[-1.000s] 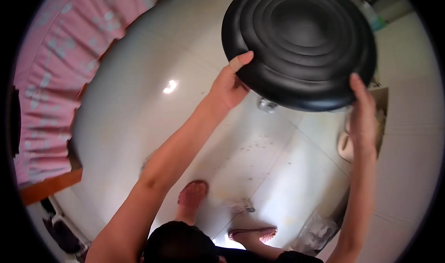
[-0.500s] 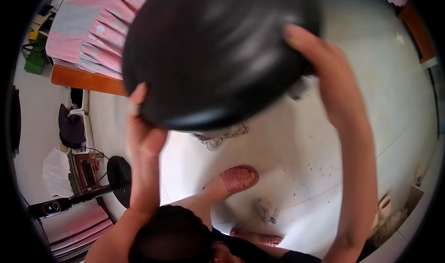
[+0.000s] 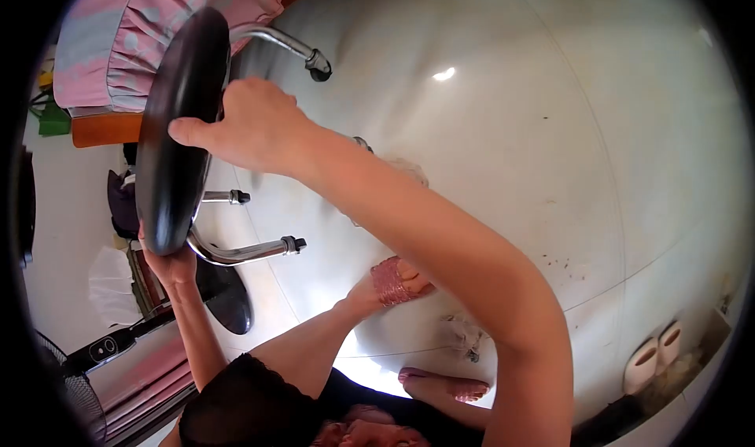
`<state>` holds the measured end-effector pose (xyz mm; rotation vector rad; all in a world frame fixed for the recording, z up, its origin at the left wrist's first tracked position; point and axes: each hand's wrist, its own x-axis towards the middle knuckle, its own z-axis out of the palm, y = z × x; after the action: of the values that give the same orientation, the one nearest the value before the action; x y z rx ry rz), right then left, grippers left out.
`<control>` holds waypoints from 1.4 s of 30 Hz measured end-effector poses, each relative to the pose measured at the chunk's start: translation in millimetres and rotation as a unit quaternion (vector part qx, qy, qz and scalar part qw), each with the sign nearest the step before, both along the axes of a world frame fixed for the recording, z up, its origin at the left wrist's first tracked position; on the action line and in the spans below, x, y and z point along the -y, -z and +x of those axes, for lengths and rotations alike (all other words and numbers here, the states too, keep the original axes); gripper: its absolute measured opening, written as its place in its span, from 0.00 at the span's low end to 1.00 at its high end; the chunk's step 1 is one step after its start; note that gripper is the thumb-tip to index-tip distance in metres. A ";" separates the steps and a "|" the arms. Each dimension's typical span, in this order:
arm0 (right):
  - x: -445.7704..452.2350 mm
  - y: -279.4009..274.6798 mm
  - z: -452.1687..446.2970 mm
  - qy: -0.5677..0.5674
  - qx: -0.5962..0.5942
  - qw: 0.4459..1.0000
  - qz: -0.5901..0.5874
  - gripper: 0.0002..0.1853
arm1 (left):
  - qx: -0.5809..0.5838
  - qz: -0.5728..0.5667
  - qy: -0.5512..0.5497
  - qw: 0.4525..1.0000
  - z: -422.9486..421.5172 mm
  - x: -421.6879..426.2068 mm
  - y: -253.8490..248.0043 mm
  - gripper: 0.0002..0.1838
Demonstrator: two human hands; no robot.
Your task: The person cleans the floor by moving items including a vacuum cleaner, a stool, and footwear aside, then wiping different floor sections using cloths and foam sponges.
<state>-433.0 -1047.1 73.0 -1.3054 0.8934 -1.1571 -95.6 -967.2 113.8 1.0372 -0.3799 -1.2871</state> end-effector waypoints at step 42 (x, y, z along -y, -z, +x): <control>-440.1 162.9 -72.4 -0.062 -0.502 0.861 0.045 0.29 | 0.473 -0.225 0.614 0.591 -300.2 -64.4 171.8 0.28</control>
<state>-505.4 -607.0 -89.9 -1.8730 1.5403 -0.2408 -395.7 -902.8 -58.0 0.8701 -2.4794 -1.4701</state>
